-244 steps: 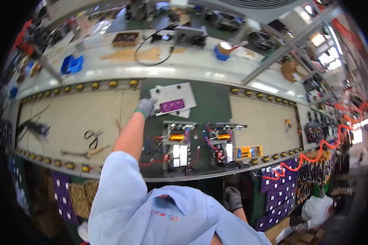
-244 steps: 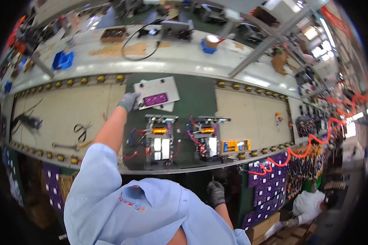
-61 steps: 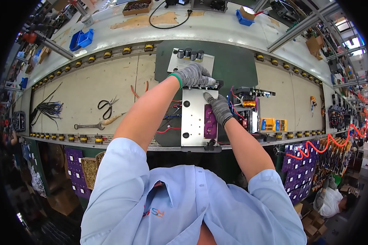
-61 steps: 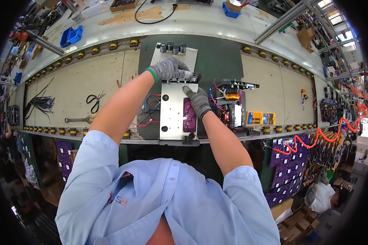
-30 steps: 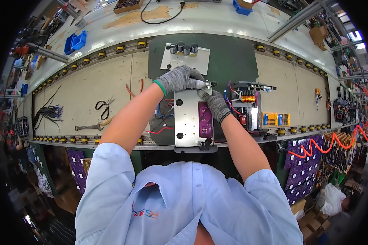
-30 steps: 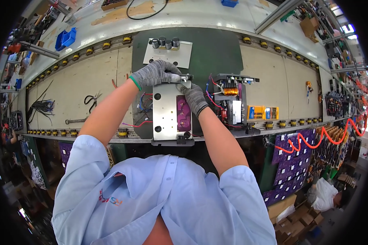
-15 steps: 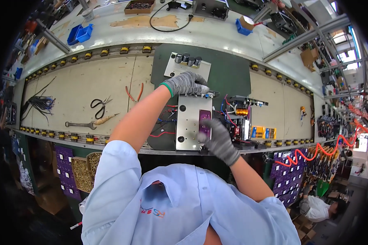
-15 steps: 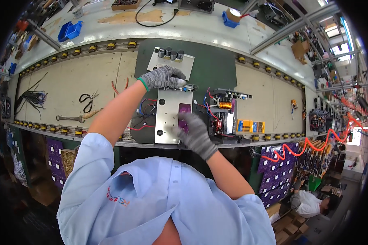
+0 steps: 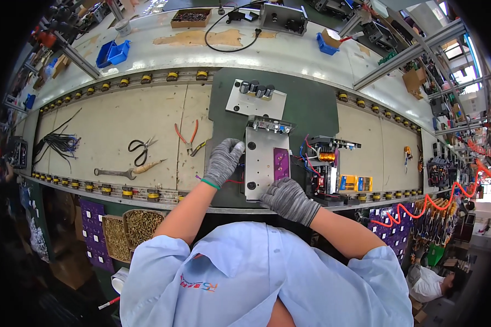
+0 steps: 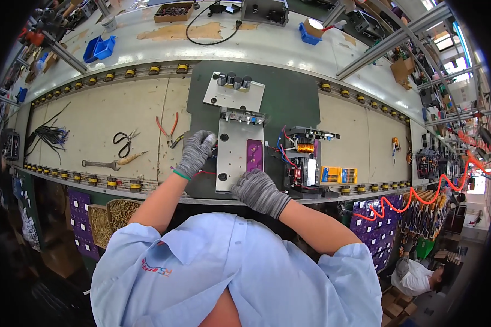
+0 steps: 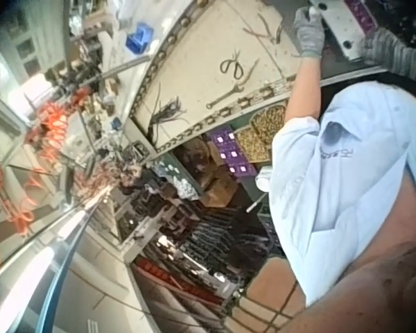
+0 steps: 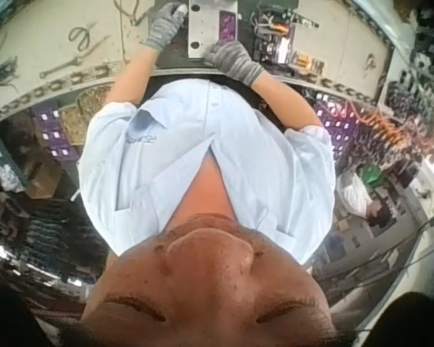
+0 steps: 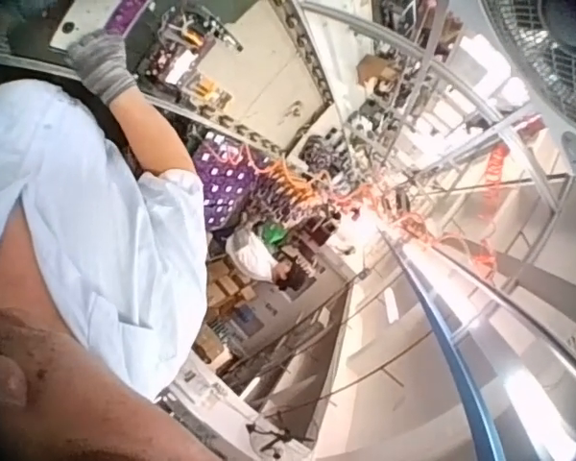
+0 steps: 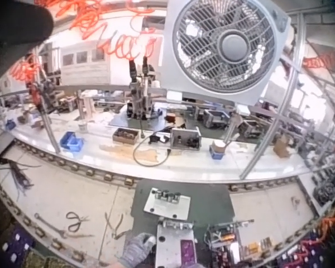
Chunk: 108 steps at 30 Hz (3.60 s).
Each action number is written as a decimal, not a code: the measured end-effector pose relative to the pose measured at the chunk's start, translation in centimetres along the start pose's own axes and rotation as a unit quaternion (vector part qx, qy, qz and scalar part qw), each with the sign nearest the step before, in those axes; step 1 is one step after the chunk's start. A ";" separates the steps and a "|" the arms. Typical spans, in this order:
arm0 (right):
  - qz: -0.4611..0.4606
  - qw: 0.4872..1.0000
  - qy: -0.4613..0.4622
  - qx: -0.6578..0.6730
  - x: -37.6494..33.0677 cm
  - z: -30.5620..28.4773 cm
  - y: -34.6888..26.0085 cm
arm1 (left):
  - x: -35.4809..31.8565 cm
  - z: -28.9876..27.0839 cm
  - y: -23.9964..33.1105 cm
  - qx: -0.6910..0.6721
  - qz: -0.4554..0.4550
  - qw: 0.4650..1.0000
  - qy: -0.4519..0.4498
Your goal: Wiring and assembling electronic components within a metal chassis on an industrial assembly line.
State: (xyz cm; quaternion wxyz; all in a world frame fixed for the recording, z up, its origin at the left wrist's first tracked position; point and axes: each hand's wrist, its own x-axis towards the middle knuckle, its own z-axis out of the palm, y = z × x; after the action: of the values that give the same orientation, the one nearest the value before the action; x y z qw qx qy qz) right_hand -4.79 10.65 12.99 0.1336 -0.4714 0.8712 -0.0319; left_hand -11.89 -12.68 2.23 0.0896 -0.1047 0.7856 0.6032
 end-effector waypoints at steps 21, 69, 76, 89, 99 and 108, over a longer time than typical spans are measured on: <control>0.227 0.971 0.003 0.069 15.1 -4.8 11.6 | -1.4 4.9 2.9 0.231 -0.037 0.971 0.046; 0.472 0.661 0.255 0.525 0.0 9.2 5.5 | -7.5 0.5 4.5 0.437 0.066 0.896 0.037; 0.111 0.900 0.162 0.388 -1.9 0.9 -1.8 | -13.7 -7.6 -1.1 0.198 -0.036 0.968 -0.148; 0.051 0.979 -0.025 0.195 -1.6 0.4 -0.5 | -7.2 2.7 -8.5 -0.311 -0.293 0.899 -0.089; 0.057 0.916 0.039 0.395 4.0 -4.0 0.2 | -7.0 4.7 -8.3 -0.481 -0.239 0.842 -0.043; -0.037 0.986 -0.148 0.074 16.2 -2.4 0.8 | -8.2 1.9 -8.9 -0.524 -0.276 0.805 0.041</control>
State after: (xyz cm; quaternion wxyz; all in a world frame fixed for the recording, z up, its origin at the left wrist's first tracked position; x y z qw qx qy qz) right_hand -14.46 -2.50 11.88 0.2943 -0.4916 0.8190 -0.0315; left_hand -1.51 -12.65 -4.36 0.1512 -0.3731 0.2907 0.8680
